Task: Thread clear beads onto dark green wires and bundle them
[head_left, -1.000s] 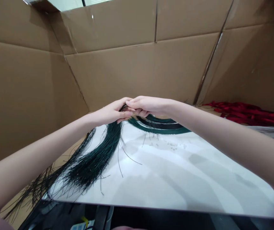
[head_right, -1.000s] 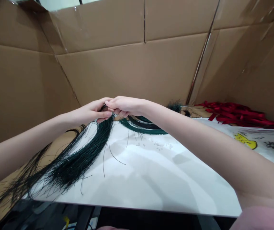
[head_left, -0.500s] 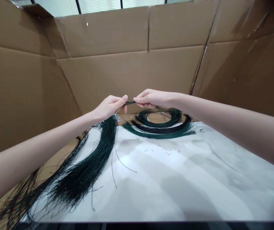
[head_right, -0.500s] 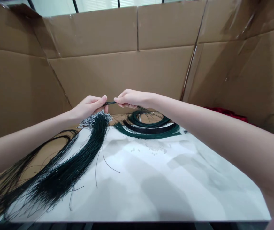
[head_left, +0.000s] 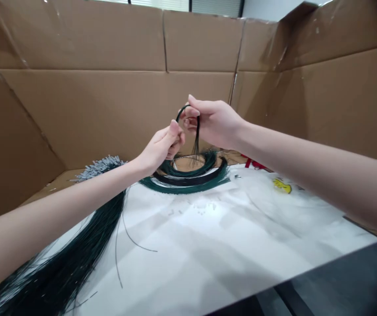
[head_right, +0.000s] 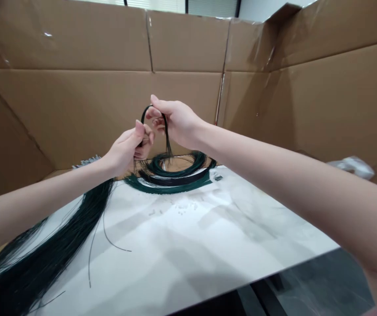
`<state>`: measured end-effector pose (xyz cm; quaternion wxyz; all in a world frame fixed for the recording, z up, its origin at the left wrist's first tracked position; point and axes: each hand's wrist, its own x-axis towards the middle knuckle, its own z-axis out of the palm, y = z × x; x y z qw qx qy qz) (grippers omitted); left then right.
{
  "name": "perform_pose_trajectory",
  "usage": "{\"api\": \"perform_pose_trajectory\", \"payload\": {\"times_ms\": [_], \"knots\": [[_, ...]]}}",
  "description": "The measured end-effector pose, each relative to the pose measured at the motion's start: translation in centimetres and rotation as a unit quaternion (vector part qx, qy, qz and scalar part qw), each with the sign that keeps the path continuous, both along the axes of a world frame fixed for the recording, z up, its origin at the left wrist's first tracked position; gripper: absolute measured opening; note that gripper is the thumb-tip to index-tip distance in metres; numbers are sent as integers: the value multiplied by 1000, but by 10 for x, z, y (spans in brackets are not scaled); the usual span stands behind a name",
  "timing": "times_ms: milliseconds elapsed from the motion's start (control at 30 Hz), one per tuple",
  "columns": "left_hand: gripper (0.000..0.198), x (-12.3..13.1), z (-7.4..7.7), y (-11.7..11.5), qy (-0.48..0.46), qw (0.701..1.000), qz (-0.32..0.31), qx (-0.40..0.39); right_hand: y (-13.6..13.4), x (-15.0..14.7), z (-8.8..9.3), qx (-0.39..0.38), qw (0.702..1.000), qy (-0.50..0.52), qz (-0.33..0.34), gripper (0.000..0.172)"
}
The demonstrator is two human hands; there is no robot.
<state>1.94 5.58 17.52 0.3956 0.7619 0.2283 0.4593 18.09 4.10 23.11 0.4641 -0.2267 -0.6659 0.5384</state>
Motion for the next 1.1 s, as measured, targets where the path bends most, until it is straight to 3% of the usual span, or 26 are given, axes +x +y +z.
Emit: {"api": "perform_pose_trajectory", "payload": {"times_ms": [133,267,567,700,833,1100], "knots": [[45,37,-4,-4,-69,996,-25,-57,-13,12,0,-10,997,65,-37,48],[39,62,-11,-7,-76,992,-57,-83,-25,28,3,-35,994,88,-60,47],[51,84,-19,-12,-51,984,-133,-108,-34,36,2,-53,989,102,-88,41],[43,74,-21,-12,9,982,-166,-94,-34,36,9,-7,989,64,-133,42],[43,53,-25,-9,71,986,-132,-77,-28,37,8,10,985,23,-170,43],[42,-14,-28,16,140,988,-48,-49,11,33,-4,36,995,6,-98,41]]}}
